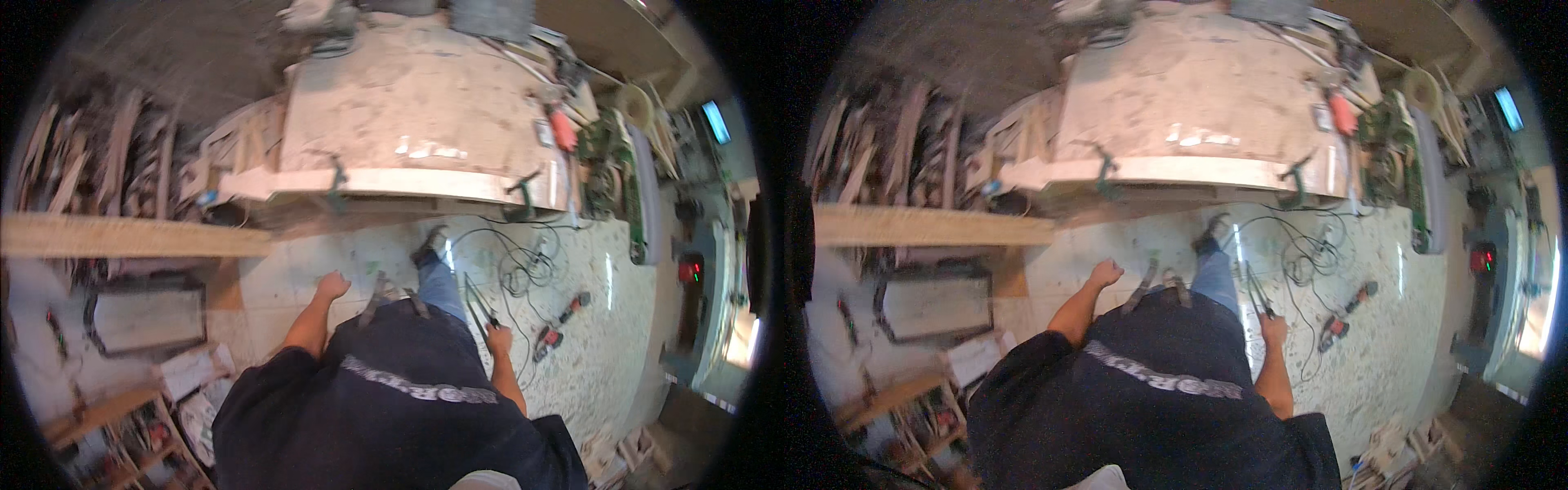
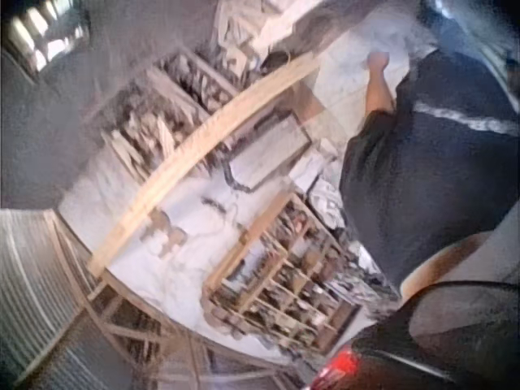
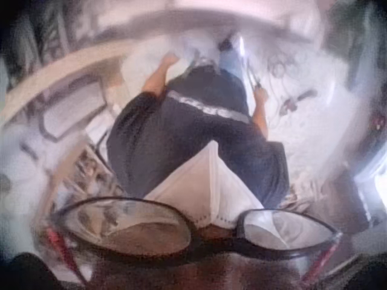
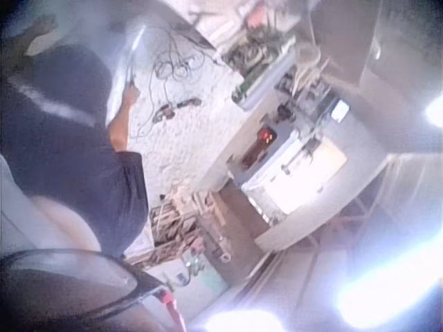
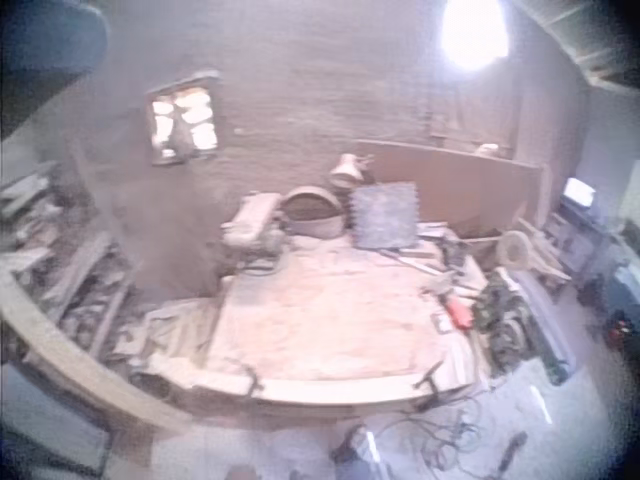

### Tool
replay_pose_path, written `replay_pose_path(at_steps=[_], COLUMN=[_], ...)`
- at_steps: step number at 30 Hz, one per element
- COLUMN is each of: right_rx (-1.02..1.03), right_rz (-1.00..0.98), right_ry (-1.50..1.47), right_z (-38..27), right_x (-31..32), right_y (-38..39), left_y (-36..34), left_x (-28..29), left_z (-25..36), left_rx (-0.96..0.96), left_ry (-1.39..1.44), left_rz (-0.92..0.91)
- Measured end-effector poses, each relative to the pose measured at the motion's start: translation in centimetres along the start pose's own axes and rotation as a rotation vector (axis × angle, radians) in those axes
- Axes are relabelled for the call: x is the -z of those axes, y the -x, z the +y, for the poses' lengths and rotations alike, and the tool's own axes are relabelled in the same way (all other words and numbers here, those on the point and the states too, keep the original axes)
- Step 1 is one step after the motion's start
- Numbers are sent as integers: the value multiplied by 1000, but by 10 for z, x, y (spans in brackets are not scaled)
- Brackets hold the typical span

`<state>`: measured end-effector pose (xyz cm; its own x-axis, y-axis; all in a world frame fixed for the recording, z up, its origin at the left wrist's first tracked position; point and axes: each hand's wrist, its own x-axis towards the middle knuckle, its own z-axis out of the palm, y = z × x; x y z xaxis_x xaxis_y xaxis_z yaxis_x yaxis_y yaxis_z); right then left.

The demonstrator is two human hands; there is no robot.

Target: The person uses a hacksaw to cut a clamped wooden plank on a workbench. They perform repeated back-and-forth strokes to saw through the wood, then briefly inspect the cut piece before resuming sawing.

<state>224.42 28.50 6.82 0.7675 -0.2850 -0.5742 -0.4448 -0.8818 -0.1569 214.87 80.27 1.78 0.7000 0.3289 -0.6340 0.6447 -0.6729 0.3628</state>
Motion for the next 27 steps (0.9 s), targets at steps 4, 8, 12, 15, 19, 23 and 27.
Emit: replay_pose_path(at_steps=[4,8,12,15,19,23,27], right_rx=[0,-16,71,158,176,157,325], right_rz=[99,57,-31,-76,-129,-366,-130], right_ry=[39,33,148,214,157,-39,-4], right_z=[46,65,82,90,133,96,139], right_x=[-3,-8,-12,-17,-29,-3,4], right_y=[37,55,49,41,6,68,62], left_y=[54,104,133,151,149,193,189], left_x=[-23,-49,-82,-103,-115,-100,-105], left_z=[-43,-65,-56,-47,-16,-17,34], left_rx=[267,183,271,261,195,197,76], left_ry=[70,291,379,365,218,210,232], left_rz=[-164,-13,12,70,27,78,148])
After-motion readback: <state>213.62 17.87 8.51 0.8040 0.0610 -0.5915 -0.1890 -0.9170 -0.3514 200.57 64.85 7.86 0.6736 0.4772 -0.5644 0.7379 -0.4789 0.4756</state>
